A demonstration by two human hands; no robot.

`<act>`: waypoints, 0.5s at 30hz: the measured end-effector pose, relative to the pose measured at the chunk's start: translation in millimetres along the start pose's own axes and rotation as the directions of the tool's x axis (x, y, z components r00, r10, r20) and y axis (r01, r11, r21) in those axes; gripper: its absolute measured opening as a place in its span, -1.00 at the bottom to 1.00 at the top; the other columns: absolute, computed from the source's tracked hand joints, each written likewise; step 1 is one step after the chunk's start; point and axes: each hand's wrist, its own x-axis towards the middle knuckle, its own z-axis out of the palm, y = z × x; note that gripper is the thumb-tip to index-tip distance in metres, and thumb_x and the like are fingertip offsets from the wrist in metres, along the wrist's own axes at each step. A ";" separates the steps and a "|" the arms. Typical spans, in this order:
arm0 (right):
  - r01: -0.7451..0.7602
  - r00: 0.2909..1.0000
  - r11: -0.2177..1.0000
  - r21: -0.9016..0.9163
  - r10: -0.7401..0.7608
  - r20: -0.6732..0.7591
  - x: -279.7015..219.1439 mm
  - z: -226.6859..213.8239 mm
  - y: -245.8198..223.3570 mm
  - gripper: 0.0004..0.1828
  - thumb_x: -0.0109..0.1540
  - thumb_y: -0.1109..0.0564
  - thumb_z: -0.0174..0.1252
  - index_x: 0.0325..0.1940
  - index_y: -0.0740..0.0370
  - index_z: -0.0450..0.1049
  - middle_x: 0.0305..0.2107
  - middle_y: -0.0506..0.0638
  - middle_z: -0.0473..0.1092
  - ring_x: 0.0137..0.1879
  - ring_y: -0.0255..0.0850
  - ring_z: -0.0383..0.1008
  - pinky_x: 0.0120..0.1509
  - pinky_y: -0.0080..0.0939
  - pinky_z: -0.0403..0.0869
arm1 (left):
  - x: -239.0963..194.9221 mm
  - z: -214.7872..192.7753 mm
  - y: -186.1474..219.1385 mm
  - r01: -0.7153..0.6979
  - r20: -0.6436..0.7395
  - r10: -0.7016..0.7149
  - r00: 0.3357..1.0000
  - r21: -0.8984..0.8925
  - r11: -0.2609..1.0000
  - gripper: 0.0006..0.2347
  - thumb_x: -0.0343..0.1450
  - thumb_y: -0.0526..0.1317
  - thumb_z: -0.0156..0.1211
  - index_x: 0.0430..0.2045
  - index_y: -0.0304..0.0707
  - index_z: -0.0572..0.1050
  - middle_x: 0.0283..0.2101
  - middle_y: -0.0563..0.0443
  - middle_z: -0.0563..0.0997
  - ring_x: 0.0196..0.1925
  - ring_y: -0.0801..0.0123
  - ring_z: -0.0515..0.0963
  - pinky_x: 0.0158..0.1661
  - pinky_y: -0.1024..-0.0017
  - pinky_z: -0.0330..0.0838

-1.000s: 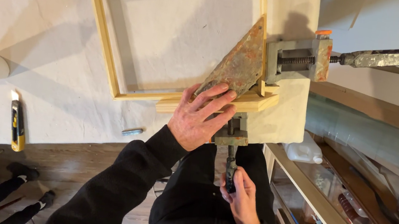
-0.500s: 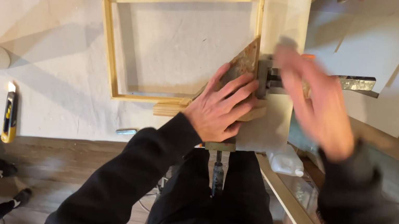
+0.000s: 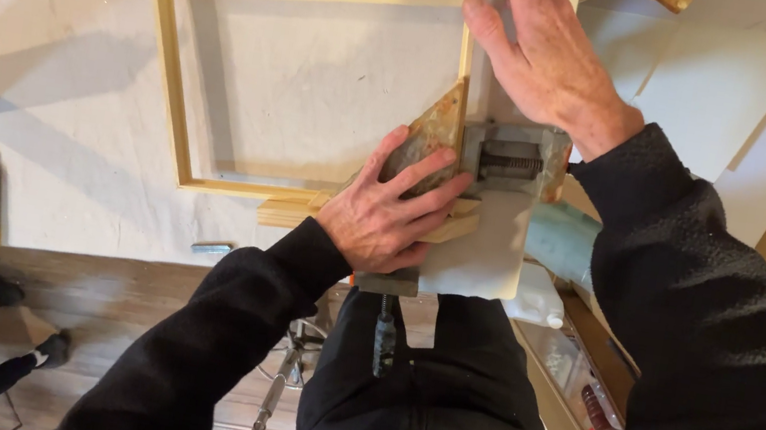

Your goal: Assembling and securing wooden picture frame components using a corner clamp and hammer.

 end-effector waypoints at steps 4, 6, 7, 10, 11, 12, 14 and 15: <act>0.073 0.997 0.993 -0.092 -0.069 0.045 -18.8 -22.5 -13.1 -0.47 0.50 -0.06 -0.07 0.49 0.26 0.17 0.35 0.29 0.26 0.42 0.17 0.31 0.41 0.21 0.30 | 2.7 2.5 1.6 -0.017 0.011 0.016 1.000 0.031 0.999 -0.56 0.21 -0.01 0.37 -0.09 -0.21 0.63 0.39 0.02 0.35 0.52 0.06 0.14 0.39 -0.40 -0.06; 0.122 0.991 0.980 -0.156 -0.113 0.065 -50.9 -40.7 -12.3 -0.43 0.47 -0.06 -0.03 0.49 0.27 0.16 0.36 0.34 0.22 0.45 0.22 0.24 0.42 0.22 0.25 | 1.4 3.0 3.4 -0.004 0.020 0.003 1.000 0.025 1.000 -0.57 0.22 -0.01 0.37 -0.08 -0.21 0.63 0.40 0.04 0.35 0.52 0.05 0.14 0.39 -0.41 -0.06; 0.138 0.990 0.970 -0.199 -0.130 0.049 -73.9 -51.5 -5.5 -0.40 0.44 -0.06 0.05 0.50 0.25 0.21 0.39 0.27 0.26 0.47 0.15 0.28 0.49 0.17 0.29 | 1.5 2.5 3.2 0.005 0.015 -0.005 1.000 0.029 1.000 -0.57 0.22 -0.02 0.37 -0.07 -0.20 0.63 0.40 0.04 0.35 0.52 0.06 0.13 0.40 -0.40 -0.06; 0.183 0.983 0.926 -0.330 -0.182 0.036 -132.5 -74.0 18.7 -0.36 0.32 -0.09 0.22 0.41 0.24 0.32 0.31 0.16 0.34 0.36 0.09 0.38 0.44 0.09 0.39 | -0.4 -2.4 3.9 0.029 0.010 -0.030 1.000 0.050 0.998 -0.56 0.23 -0.03 0.36 -0.04 -0.21 0.63 0.40 0.05 0.36 0.53 0.07 0.13 0.41 -0.38 -0.06; 0.189 0.981 0.886 -0.424 -0.194 0.031 -152.2 -81.3 29.1 -0.34 0.23 -0.11 0.30 0.31 0.26 0.38 0.22 0.11 0.39 0.23 0.08 0.45 0.33 0.08 0.45 | 1.0 -2.1 3.4 0.024 0.008 -0.024 1.000 0.054 0.998 -0.56 0.25 -0.03 0.36 -0.02 -0.24 0.62 0.39 0.05 0.36 0.53 0.08 0.13 0.43 -0.36 -0.06; 0.192 0.980 0.888 -0.418 -0.196 0.035 -166.2 -77.1 47.6 -0.34 0.23 -0.11 0.30 0.31 0.26 0.38 0.22 0.11 0.39 0.23 0.08 0.45 0.33 0.08 0.45 | 0.1 -2.0 4.2 0.031 0.012 -0.031 0.999 0.053 0.998 -0.56 0.25 -0.03 0.36 -0.02 -0.24 0.62 0.39 0.05 0.36 0.53 0.08 0.13 0.43 -0.36 -0.06; 0.142 0.988 0.819 -0.556 -0.083 0.130 -196.8 -68.8 85.5 -0.44 0.25 -0.11 0.38 0.24 0.15 0.47 0.06 0.03 0.44 -0.03 -0.09 0.52 0.17 -0.01 0.53 | -0.3 0.2 6.2 0.026 0.012 -0.026 1.000 0.052 0.998 -0.57 0.27 -0.05 0.34 -0.01 -0.25 0.62 0.39 0.05 0.36 0.53 0.08 0.13 0.43 -0.36 -0.06; 0.141 0.988 0.822 -0.552 -0.081 0.131 -198.4 -67.9 88.3 -0.44 0.25 -0.11 0.38 0.24 0.15 0.47 0.06 0.03 0.44 -0.03 -0.09 0.52 0.17 -0.01 0.53 | -0.7 1.3 6.7 0.027 0.016 -0.028 0.999 0.050 0.998 -0.57 0.27 -0.05 0.34 -0.01 -0.25 0.62 0.39 0.05 0.36 0.53 0.08 0.13 0.43 -0.36 -0.06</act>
